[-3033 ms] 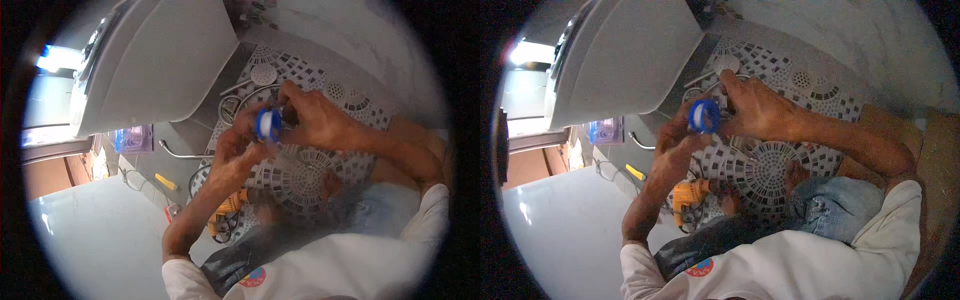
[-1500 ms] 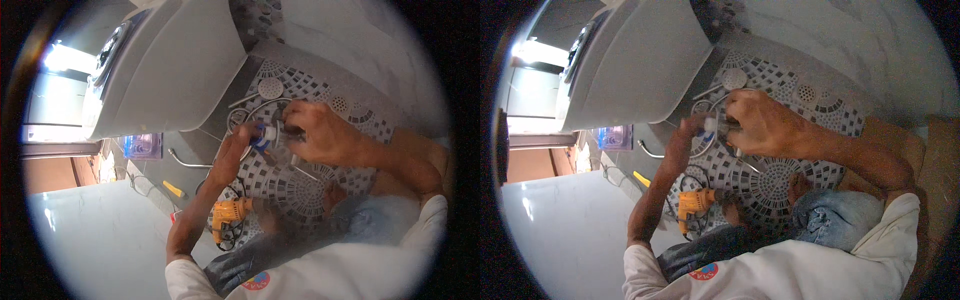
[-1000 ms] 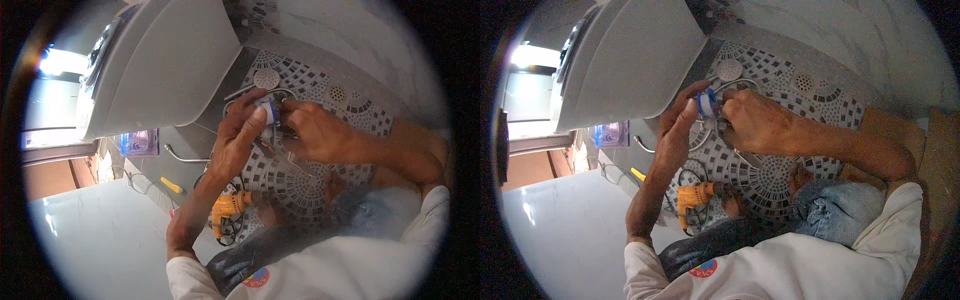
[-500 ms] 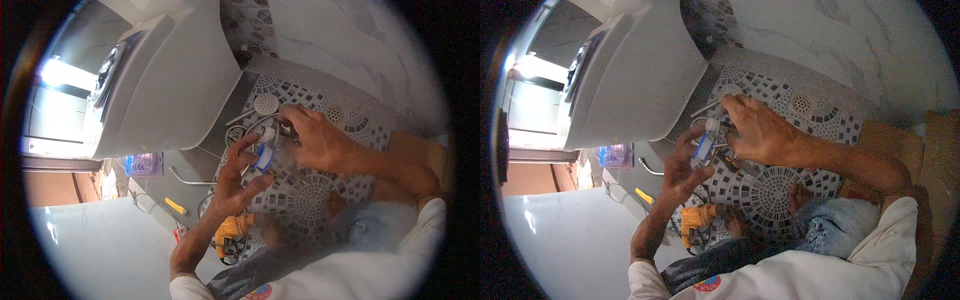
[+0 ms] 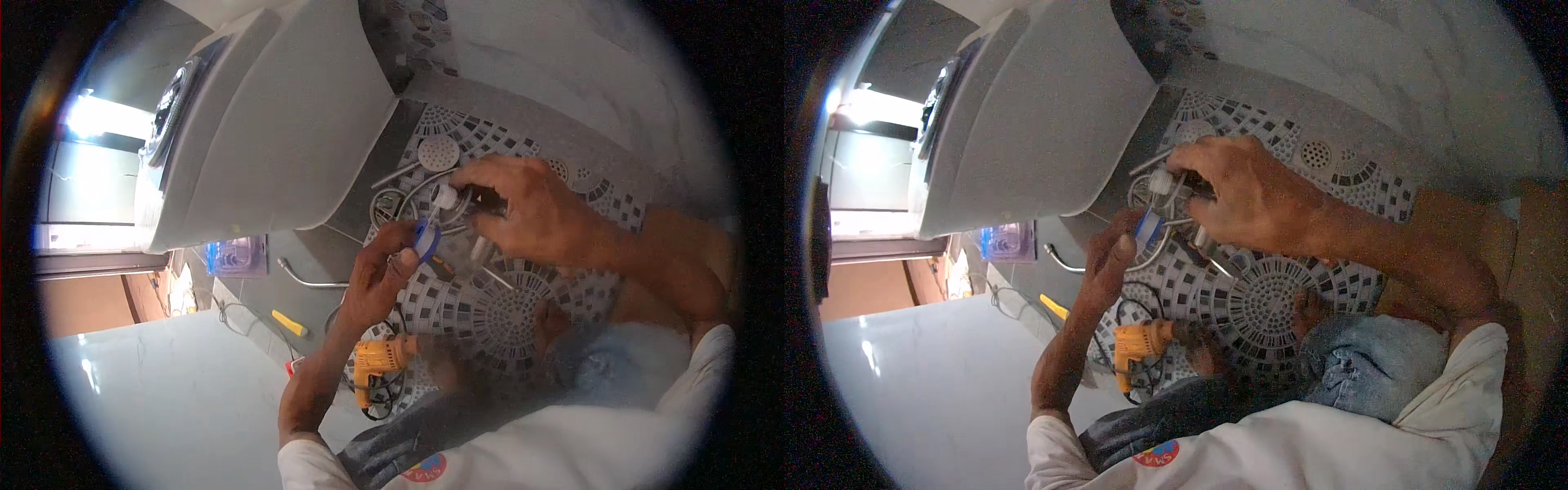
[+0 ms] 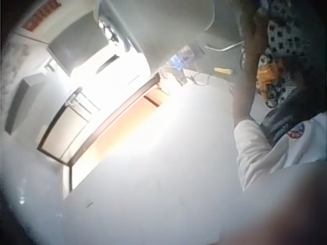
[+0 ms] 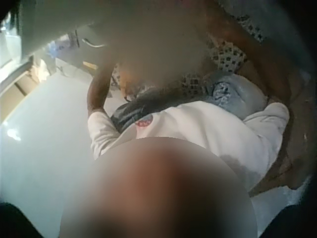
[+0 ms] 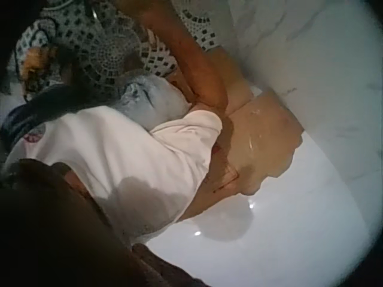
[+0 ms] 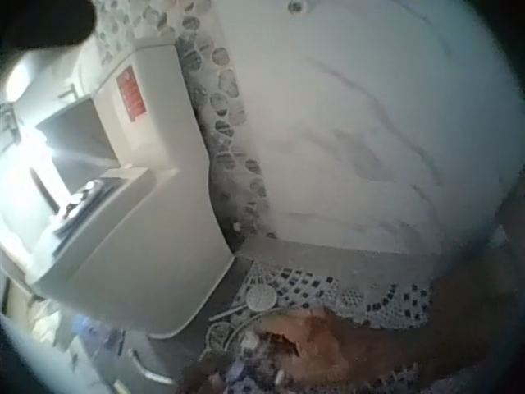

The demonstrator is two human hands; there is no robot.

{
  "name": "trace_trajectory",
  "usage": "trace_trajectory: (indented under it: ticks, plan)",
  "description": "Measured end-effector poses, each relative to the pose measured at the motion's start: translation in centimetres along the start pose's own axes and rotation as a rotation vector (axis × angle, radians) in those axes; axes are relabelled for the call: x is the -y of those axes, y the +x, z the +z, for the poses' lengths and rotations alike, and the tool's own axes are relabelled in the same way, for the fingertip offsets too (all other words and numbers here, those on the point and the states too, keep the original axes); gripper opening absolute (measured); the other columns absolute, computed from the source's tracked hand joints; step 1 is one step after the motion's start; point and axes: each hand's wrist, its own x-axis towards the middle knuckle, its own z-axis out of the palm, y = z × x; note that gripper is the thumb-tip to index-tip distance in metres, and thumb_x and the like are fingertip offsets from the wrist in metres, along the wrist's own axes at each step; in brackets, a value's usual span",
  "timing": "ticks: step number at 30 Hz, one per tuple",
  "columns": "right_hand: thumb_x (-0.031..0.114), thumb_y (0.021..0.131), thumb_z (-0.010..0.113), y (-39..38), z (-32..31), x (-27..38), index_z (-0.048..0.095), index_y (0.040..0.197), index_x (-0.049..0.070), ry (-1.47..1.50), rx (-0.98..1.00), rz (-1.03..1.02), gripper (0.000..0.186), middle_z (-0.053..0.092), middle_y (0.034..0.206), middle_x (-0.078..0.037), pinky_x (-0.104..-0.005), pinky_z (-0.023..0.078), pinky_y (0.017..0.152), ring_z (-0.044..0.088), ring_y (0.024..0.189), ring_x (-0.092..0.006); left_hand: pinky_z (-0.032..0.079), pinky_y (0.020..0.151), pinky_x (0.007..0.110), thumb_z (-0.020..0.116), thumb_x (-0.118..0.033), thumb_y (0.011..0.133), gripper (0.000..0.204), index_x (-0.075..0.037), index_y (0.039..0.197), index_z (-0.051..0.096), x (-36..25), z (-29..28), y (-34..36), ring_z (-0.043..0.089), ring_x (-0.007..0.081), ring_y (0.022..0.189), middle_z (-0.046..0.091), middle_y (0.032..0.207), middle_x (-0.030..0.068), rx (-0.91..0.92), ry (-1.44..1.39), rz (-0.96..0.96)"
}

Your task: The person is installing or repairing a shower faucet fixture by wrapping thread seal tape around the fittings.

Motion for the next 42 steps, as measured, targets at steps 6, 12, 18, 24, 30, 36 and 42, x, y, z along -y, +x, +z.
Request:
trace_trajectory:
  ticks: [6, 12, 18, 24, 30, 36, 42]
  plan:
    - [0.008, 0.075, 0.068, 0.7, -0.7, 0.3, 0.062, 0.109, -0.004, 0.089, 0.065, 0.139, 0.036, 0.067, 0.096, -0.020, -0.0350, 0.053, 0.079, 0.068, 0.086, -0.0263, 0.040, 0.091, 0.037, 0.061, -0.040, 0.091, 0.050, 0.003, 0.118, 0.058, -0.1, 0.0, -0.5, 0.053, 0.0192, 0.104, 0.056, 0.110, 0.0121, 0.008, -0.071, -0.005]
    - [0.012, 0.075, 0.068, 1.3, -0.6, 0.3, 0.062, 0.111, -0.003, 0.075, 0.100, 0.250, 0.040, 0.068, 0.095, -0.021, -0.0351, 0.054, 0.079, 0.069, 0.084, -0.0266, 0.042, 0.090, 0.035, 0.065, -0.037, 0.089, 0.047, 0.001, 0.116, 0.060, -0.4, -0.2, -0.5, 0.056, 0.0166, 0.097, 0.062, 0.103, 0.0073, -0.037, -0.219, -0.101]
    - [0.014, 0.077, 0.073, 1.4, -1.2, -0.3, 0.064, 0.111, 0.000, 0.176, 0.103, 0.377, 0.038, 0.069, 0.089, -0.011, -0.0301, 0.052, 0.075, 0.065, 0.080, -0.0154, 0.042, 0.091, 0.034, 0.067, -0.037, 0.084, 0.048, 0.000, 0.114, 0.062, 0.2, -0.5, -0.5, 0.057, 0.0178, 0.101, 0.064, 0.104, 0.0071, 0.059, -0.466, -0.042]
    - [0.014, 0.077, 0.072, 1.1, -1.5, -0.8, 0.064, 0.110, 0.000, 0.278, 0.097, 0.334, 0.037, 0.070, 0.087, -0.011, -0.0302, 0.053, 0.074, 0.066, 0.078, -0.0161, 0.042, 0.092, 0.035, 0.064, -0.043, 0.084, 0.052, -0.001, 0.114, 0.062, 0.2, -0.7, -0.3, 0.057, 0.0180, 0.100, 0.063, 0.105, 0.0077, 0.092, -0.414, -0.054]
    - [0.013, 0.077, 0.072, 1.3, -2.5, -1.3, 0.064, 0.108, 0.000, 0.266, -0.036, 0.234, 0.034, 0.069, 0.085, -0.008, -0.0293, 0.053, 0.073, 0.066, 0.076, -0.0143, 0.044, 0.092, 0.030, 0.061, -0.046, 0.088, 0.060, 0.004, 0.122, 0.058, 2.4, -1.7, -0.5, 0.058, 0.0176, 0.101, 0.063, 0.109, 0.0114, 0.064, -0.417, -0.102]
    - [0.009, 0.076, 0.071, 1.7, -2.6, -0.2, 0.064, 0.107, 0.001, 0.269, 0.014, 0.213, 0.033, 0.069, 0.087, -0.010, -0.0300, 0.054, 0.073, 0.066, 0.078, -0.0151, 0.045, 0.089, 0.030, 0.057, -0.052, 0.089, 0.068, 0.005, 0.124, 0.055, 3.2, -2.4, -0.7, 0.058, 0.0178, 0.101, 0.063, 0.110, 0.0135, -0.003, -0.215, -0.137]
    - [0.007, 0.073, 0.070, 1.3, -2.1, -0.2, 0.063, 0.106, 0.001, 0.170, 0.036, 0.077, 0.034, 0.069, 0.085, -0.012, -0.0316, 0.055, 0.073, 0.067, 0.077, -0.0182, 0.046, 0.090, 0.033, 0.045, -0.041, 0.100, 0.048, 0.001, 0.122, 0.057, 4.5, -3.2, -0.4, 0.060, 0.0209, 0.100, 0.064, 0.112, 0.0161, -0.080, 0.110, -0.035]
